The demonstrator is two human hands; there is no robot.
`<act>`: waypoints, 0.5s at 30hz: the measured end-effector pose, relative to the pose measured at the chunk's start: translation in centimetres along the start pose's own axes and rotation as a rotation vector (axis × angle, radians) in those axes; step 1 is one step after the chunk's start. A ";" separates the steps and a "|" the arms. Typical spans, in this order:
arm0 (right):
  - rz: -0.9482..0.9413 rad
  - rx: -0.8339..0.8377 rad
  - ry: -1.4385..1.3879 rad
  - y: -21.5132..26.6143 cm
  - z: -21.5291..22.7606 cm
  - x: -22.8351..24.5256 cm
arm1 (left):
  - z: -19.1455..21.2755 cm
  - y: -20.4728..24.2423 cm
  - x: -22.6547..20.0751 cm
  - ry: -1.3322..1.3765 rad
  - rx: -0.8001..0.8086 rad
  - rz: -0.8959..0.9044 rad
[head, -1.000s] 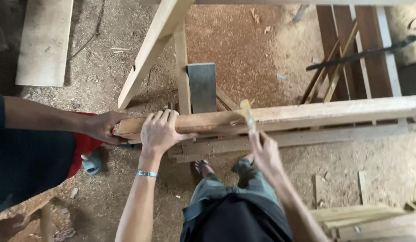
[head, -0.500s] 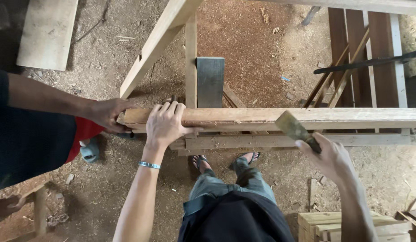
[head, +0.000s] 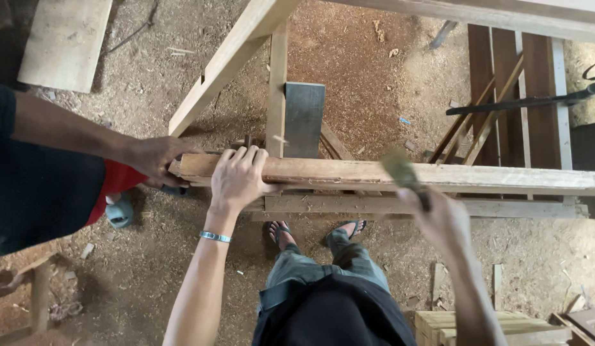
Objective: The person scrapes a wooden beam with a tool and sands it by hand to refine the surface.
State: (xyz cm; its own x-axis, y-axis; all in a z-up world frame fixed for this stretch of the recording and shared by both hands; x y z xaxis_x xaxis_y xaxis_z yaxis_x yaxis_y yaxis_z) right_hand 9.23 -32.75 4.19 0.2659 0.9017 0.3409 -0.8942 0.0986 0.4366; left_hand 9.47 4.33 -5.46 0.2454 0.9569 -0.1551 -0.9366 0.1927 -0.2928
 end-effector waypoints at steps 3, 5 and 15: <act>0.199 -0.086 -0.132 -0.1 -0.2 -1.6 | -0.1 0.2 0.1 -0.026 -0.017 0.000; 0.438 -0.035 -0.293 0.3 -2.9 -1.2 | 0.3 0.2 0.1 -0.039 -0.035 -0.009; 0.134 -0.060 -0.153 -0.6 -10.3 -5.0 | 1.7 0.0 -0.1 0.016 -0.010 0.015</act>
State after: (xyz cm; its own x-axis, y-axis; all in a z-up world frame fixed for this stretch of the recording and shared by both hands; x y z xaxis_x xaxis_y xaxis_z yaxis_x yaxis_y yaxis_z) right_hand 4.73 -32.94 -6.37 0.1904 0.8343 0.5174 -0.9441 0.0110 0.3296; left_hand 9.04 4.59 -3.86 0.2355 0.9561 -0.1743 -0.9376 0.1763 -0.2998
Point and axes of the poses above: each hand's wrist, its own y-axis away from the middle knuckle, its own z-axis out of the back of the hand, x = y × z, the point moved 4 cm from there along -y, towards the middle knuckle, and after that the axes turned 4 degrees about -y, right-handed, at the moved point
